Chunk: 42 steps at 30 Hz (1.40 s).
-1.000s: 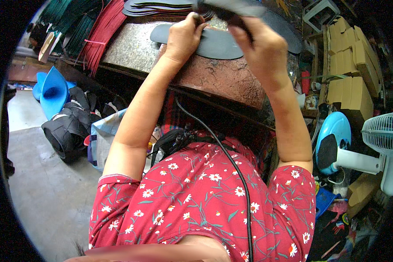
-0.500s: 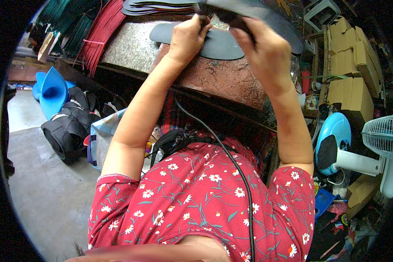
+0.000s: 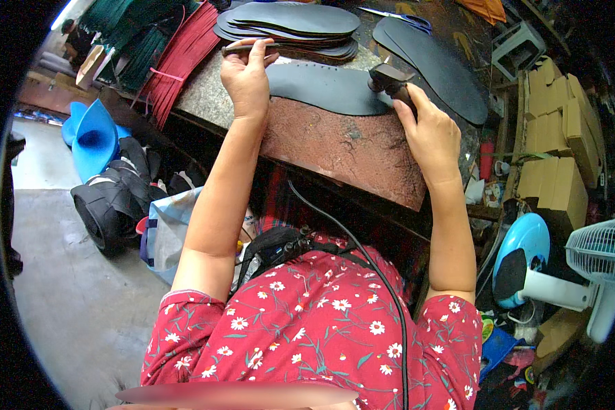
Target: The person repeatedly taps a black shoe insole with a hammer while holding it on a reddish work block. They rotate the insole to work different edges and occasionally lift it to inspect the shape before continuing to hammer.
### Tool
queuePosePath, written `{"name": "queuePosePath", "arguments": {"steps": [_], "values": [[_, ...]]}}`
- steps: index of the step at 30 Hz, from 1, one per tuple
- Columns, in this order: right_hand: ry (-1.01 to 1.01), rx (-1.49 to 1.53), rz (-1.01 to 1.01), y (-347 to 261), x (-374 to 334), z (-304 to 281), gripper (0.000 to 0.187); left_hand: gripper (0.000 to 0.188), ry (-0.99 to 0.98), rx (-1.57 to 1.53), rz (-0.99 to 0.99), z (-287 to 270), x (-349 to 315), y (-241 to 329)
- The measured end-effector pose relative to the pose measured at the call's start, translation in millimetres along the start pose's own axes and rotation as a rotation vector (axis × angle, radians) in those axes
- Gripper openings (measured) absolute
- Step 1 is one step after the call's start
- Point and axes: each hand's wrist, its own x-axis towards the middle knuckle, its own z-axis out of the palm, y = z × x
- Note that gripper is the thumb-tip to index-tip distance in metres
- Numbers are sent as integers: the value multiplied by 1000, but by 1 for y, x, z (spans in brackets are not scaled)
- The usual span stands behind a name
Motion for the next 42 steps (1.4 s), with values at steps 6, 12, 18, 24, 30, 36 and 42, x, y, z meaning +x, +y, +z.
{"name": "queuePosePath", "arguments": {"steps": [6, 12, 18, 24, 30, 36, 42], "values": [[-18, -7, 12, 4, 2, 1, 36, 8, -167, 406, -144, -3, -9, -9], [-8, 164, -43, -15, 17, -21, 34, 13, -107, 370, -157, -1, -10, -9], [369, 596, -409, -65, 37, -47, 34, 22, -295, 973, 337, 11, -13, -10], [131, 196, -228, -55, 43, 2, 35, 16, -233, 926, 307, 13, -16, -11], [132, 256, -154, -23, 40, -9, 37, 9, -226, 198, -180, 2, -4, -21], [279, 487, -371, -62, 36, -47, 36, 18, -311, 705, 163, 10, -9, -15], [171, 145, -252, -49, 34, -4, 36, 15, -317, 937, 413, 21, -19, -11]]}}
